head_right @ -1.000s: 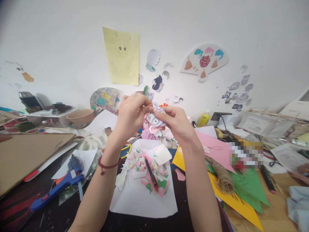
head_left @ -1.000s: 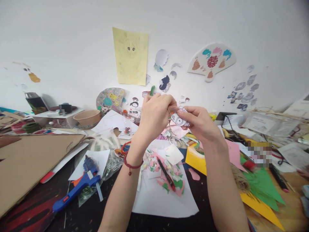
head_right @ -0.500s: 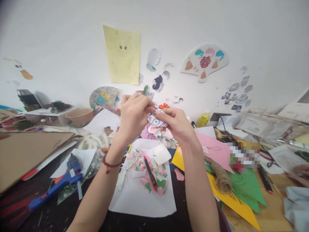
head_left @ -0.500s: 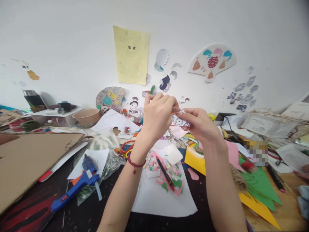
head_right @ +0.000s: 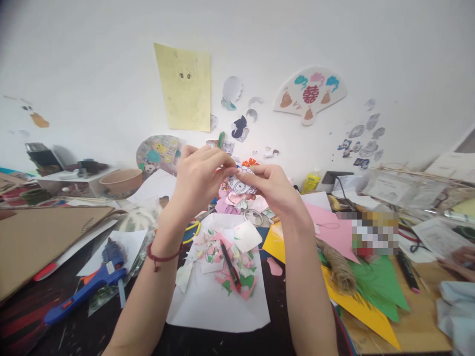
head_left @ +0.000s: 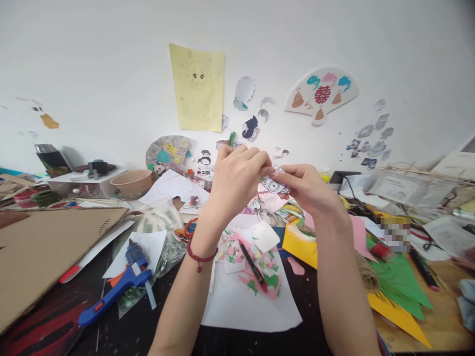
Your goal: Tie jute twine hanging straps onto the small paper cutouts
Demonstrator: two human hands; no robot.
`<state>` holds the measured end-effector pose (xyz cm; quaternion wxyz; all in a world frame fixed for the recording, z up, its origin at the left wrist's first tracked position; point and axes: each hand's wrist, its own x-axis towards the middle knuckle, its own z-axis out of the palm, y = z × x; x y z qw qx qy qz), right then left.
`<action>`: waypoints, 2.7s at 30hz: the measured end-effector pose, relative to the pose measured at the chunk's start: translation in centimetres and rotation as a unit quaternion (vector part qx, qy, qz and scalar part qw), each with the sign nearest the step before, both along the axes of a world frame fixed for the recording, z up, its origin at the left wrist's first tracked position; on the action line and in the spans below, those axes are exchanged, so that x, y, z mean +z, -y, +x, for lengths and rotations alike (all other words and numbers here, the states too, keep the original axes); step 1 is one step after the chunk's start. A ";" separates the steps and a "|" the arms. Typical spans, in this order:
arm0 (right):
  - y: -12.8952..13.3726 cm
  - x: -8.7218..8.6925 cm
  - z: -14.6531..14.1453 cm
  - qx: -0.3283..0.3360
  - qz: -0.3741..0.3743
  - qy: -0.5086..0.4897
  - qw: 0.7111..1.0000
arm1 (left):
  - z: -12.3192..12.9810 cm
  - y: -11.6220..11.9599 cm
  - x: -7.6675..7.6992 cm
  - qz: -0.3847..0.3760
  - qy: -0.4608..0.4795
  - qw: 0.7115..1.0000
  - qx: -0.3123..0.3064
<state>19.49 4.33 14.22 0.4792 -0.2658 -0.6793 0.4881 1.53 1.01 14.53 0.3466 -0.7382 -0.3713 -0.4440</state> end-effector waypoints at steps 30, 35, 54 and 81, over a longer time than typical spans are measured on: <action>-2.0 -0.9 -0.2 0.321 -0.097 -0.039 0.941 | -0.7 1.1 0.8 -0.173 0.150 0.944 -0.238; -1.3 -0.5 -0.2 0.230 -0.068 -0.041 0.970 | -0.4 2.1 1.1 -0.074 0.130 0.981 -0.123; 0.0 -0.2 -0.6 0.113 0.028 -0.085 0.989 | 0.8 3.3 1.0 0.022 0.015 1.000 -0.012; 0.6 0.2 -0.8 0.045 0.120 -0.087 0.988 | 0.2 2.1 0.8 0.049 0.035 0.997 -0.041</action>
